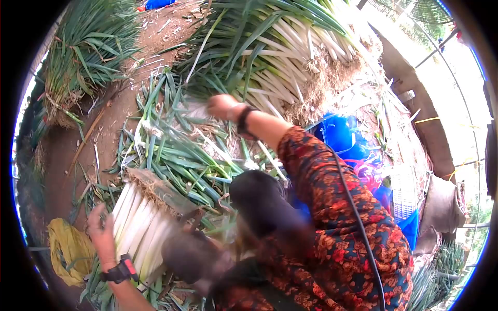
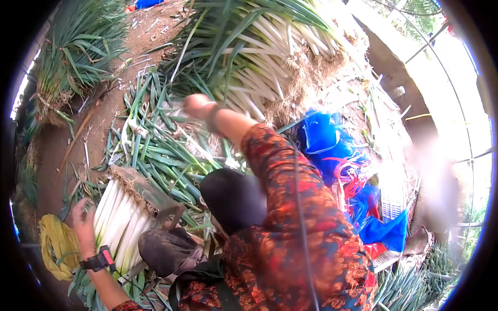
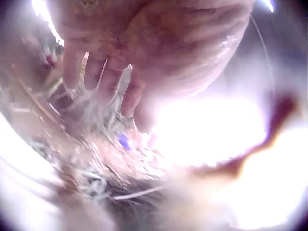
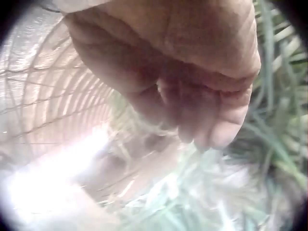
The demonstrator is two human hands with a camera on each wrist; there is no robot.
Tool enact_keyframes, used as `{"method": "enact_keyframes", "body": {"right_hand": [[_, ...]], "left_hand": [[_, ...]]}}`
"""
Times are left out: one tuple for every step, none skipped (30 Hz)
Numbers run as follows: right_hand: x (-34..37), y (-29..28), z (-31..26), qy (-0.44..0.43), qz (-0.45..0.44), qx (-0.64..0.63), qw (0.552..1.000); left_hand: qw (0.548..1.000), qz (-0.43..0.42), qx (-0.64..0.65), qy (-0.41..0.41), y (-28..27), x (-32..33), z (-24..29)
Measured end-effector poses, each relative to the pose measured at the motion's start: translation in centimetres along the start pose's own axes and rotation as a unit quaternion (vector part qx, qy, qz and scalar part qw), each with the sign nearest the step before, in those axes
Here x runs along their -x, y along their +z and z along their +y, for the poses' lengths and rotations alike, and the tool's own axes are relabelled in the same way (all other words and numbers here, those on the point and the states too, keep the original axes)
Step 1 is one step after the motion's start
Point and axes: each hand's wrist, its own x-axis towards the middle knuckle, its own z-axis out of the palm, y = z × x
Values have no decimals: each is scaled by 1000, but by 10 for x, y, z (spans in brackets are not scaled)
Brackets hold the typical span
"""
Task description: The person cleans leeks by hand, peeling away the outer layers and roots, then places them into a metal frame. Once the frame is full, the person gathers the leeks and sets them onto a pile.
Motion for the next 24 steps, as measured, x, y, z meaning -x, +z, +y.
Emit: {"method": "enact_keyframes", "body": {"right_hand": [[14,-32,28,64,19,-28,997],[14,-59,58,129,41,42,990],[12,-77,100,144,88,81,982],[12,-98,139,157,123,101,975],[5,-120,179,178,161,117,964],[9,-146,194,208,245,118,940],[10,-173,211,239,294,106,919],[27,-192,190,259,361,185,877],[16,-218,215,324,313,123,884],[14,-226,230,293,387,201,851],[6,-240,248,307,390,205,844],[6,-251,236,345,376,167,844],[-13,-266,280,342,301,105,884],[-17,-267,276,345,302,98,884],[-19,-268,271,347,302,92,883],[-26,-270,274,325,280,58,901],[-34,-264,277,330,279,70,899],[-40,-256,278,334,280,83,896],[-41,-245,266,340,281,95,893],[-36,-236,242,325,279,29,903],[-33,-227,232,308,257,16,916],[-29,-217,220,290,235,2,928],[-32,-204,228,266,195,41,943],[-42,-170,270,151,179,180,955]], "left_hand": [[1000,-25,-1,9,23,-2,42],[997,-57,33,32,45,-5,67],[992,-80,21,99,67,-7,87],[987,-113,65,90,87,-9,110],[981,-129,99,102,107,-10,120],[974,-157,112,118,123,-13,142],[969,-180,99,138,138,-15,158],[963,-199,100,149,154,-17,168],[958,-218,99,160,169,-18,173],[951,-238,107,162,183,-19,177],[945,-256,116,165,197,-21,179],[939,-273,126,167,209,-22,178],[939,-280,127,153,218,-23,177],[939,-287,129,138,225,-23,174],[939,-294,132,124,231,-23,172],[942,-289,135,106,234,-23,170],[943,-289,130,107,237,-24,168],[943,-288,125,110,239,-25,166],[944,-288,120,112,239,-25,165],[946,-279,115,122,239,-26,165],[947,-271,110,132,239,-26,166],[949,-261,107,144,240,-27,169],[949,-254,109,152,242,-27,170],[950,-246,109,160,242,-25,171]]}}
